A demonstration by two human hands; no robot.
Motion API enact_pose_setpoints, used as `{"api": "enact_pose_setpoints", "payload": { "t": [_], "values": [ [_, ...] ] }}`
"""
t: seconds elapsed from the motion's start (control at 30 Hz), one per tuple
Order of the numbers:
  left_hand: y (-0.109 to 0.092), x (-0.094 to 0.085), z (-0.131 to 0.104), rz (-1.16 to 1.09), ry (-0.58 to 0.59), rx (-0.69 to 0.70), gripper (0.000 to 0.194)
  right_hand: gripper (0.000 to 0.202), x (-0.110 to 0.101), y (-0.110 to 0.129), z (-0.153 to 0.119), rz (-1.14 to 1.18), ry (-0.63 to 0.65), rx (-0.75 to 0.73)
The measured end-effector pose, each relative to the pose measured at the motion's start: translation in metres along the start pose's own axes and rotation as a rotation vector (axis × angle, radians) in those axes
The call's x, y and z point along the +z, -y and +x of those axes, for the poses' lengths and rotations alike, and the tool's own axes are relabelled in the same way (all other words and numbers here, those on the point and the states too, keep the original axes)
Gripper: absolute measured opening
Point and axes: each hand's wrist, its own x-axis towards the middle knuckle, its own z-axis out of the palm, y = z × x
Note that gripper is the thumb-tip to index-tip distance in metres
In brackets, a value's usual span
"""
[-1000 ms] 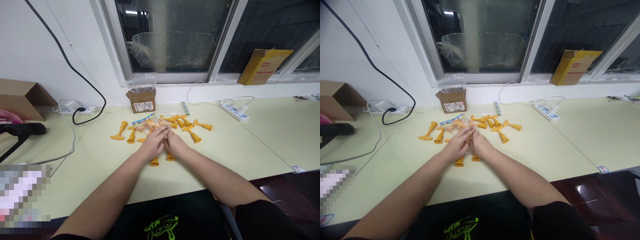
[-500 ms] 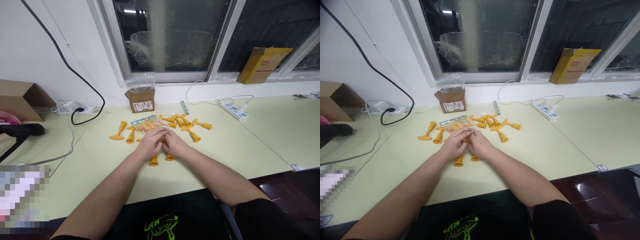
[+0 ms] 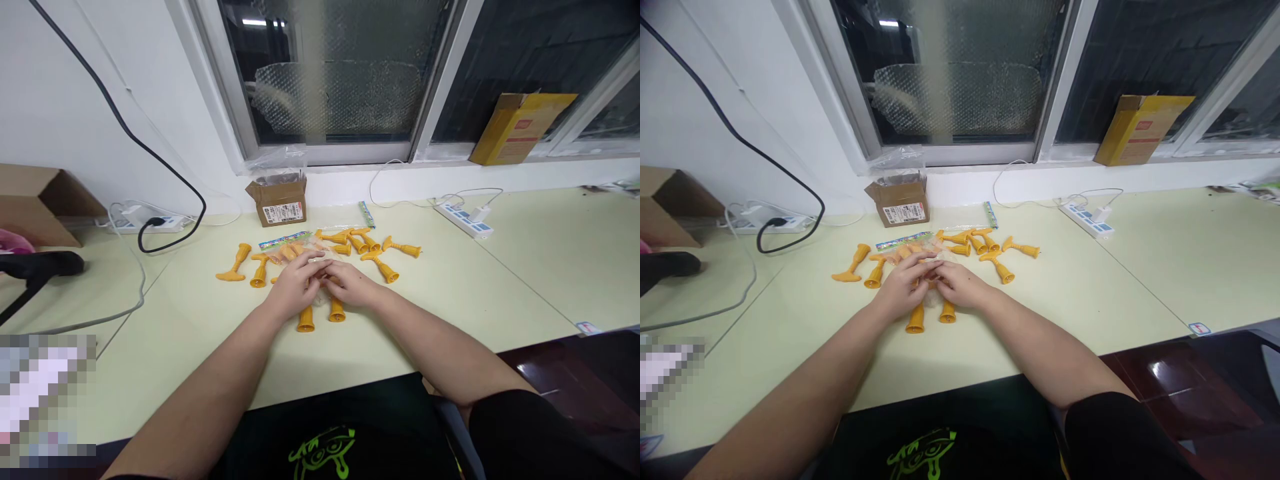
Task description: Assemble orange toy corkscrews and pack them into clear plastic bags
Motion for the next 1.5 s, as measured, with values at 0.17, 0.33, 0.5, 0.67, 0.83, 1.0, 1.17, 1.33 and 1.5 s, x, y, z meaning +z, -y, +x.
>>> {"api": "enact_pose_setpoints", "payload": {
  "t": [0.17, 0.33, 0.5, 0.67, 0.83, 1.0, 1.17, 1.33, 1.5],
  "values": [
    [0.004, -0.001, -0.002, 0.033, -0.025, -0.049, 0.052, 0.016, -0.027, 0.015, -0.01, 0.002, 0.266, 0.163],
    [0.001, -0.003, -0.002, 0.097, 0.015, -0.072, 0.052, 0.038, -0.038, 0.026, -0.016, -0.103, 0.45, 0.337],
    [-0.004, -0.005, -0.001, 0.101, 0.036, -0.093, 0.053, 0.029, -0.044, 0.022, -0.018, -0.223, 0.562, 0.456],
    [-0.007, -0.006, -0.002, 0.07, 0.07, -0.144, 0.054, 0.017, -0.045, 0.003, -0.017, -0.495, 0.382, 0.556],
    [-0.008, -0.004, -0.001, 0.048, 0.071, -0.195, 0.06, 0.014, -0.045, -0.01, -0.015, -0.514, 0.298, 0.591],
    [-0.006, -0.002, -0.001, -0.004, 0.061, -0.201, 0.064, 0.02, -0.062, -0.005, -0.018, -0.488, 0.321, 0.7],
    [-0.004, 0.001, -0.001, -0.036, 0.018, -0.166, 0.065, 0.038, -0.085, 0.002, -0.022, -0.054, 0.054, 0.643],
    [-0.004, 0.002, -0.001, -0.037, -0.027, -0.128, 0.063, 0.073, -0.076, 0.01, -0.015, 0.608, -0.127, 0.472],
    [-0.003, 0.003, -0.001, -0.012, -0.063, -0.12, 0.043, 0.044, -0.048, 0.003, -0.005, 0.782, -0.307, 0.499]
  ]
}}
